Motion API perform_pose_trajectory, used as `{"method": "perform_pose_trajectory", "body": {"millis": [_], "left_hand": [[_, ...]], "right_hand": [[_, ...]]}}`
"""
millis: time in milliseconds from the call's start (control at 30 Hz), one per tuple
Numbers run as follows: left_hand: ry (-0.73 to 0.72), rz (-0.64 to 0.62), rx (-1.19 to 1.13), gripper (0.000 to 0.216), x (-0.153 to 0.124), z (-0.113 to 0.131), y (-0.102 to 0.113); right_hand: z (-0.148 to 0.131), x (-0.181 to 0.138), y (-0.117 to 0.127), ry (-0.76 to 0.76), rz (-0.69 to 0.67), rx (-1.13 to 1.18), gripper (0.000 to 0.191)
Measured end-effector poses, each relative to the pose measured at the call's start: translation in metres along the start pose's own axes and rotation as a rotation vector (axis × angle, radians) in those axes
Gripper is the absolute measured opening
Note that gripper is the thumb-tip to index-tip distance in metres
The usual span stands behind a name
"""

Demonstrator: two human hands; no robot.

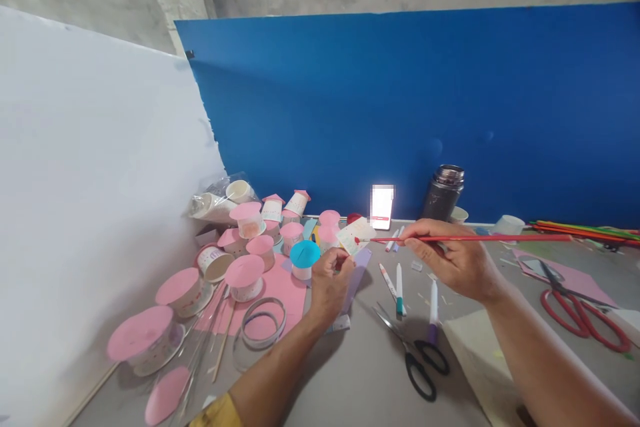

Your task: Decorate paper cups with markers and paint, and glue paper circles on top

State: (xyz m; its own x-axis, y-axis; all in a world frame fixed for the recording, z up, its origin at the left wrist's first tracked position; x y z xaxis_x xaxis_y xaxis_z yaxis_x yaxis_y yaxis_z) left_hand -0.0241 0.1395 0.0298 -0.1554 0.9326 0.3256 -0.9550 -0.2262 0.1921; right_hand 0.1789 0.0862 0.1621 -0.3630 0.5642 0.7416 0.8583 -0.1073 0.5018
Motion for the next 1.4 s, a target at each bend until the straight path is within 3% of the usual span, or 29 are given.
{"method": "perform_pose_trajectory", "body": {"millis": [367, 633, 933, 1067, 1400], "left_hand": [[-0.135, -0.003, 0.137, 0.015, 0.001, -0.001, -0.002], [-0.333, 0.000, 0.238, 0.016, -0.005, 0.013, 0.000], [-0.388, 0.017, 0.268, 0.016, -0.006, 0.014, 0.001], [-0.467, 0.022, 0.296, 0.016, -0.008, 0.016, 0.000], [-0.641, 0.063, 0.388, 0.017, -0.012, 0.020, -0.002]], "right_hand": [[0.000, -0.003, 0.014, -0.015, 0.043, -0.048, 0.013], [-0.005, -0.001, 0.011, 0.031, 0.020, -0.048, 0.011], [-0.003, -0.001, 0.010, 0.003, 0.022, -0.039, 0.012], [-0.002, -0.003, 0.014, -0.019, 0.069, -0.064, 0.014], [-0.005, 0.000, 0.012, 0.012, 0.024, -0.063, 0.012]]}}
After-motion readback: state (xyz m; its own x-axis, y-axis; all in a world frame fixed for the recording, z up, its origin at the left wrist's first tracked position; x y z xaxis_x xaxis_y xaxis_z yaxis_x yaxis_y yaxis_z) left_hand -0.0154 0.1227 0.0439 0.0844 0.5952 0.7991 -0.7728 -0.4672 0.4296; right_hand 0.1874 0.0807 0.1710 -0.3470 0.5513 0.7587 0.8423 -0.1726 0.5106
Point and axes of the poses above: each hand's wrist, its own x-axis towards the middle knuckle, its own y-axis out of the back of the hand, z = x × y, the point moved 6 cm from there along x, towards the middle knuckle, and after that the axes turned 12 degrees about x, right-handed, at the moved point
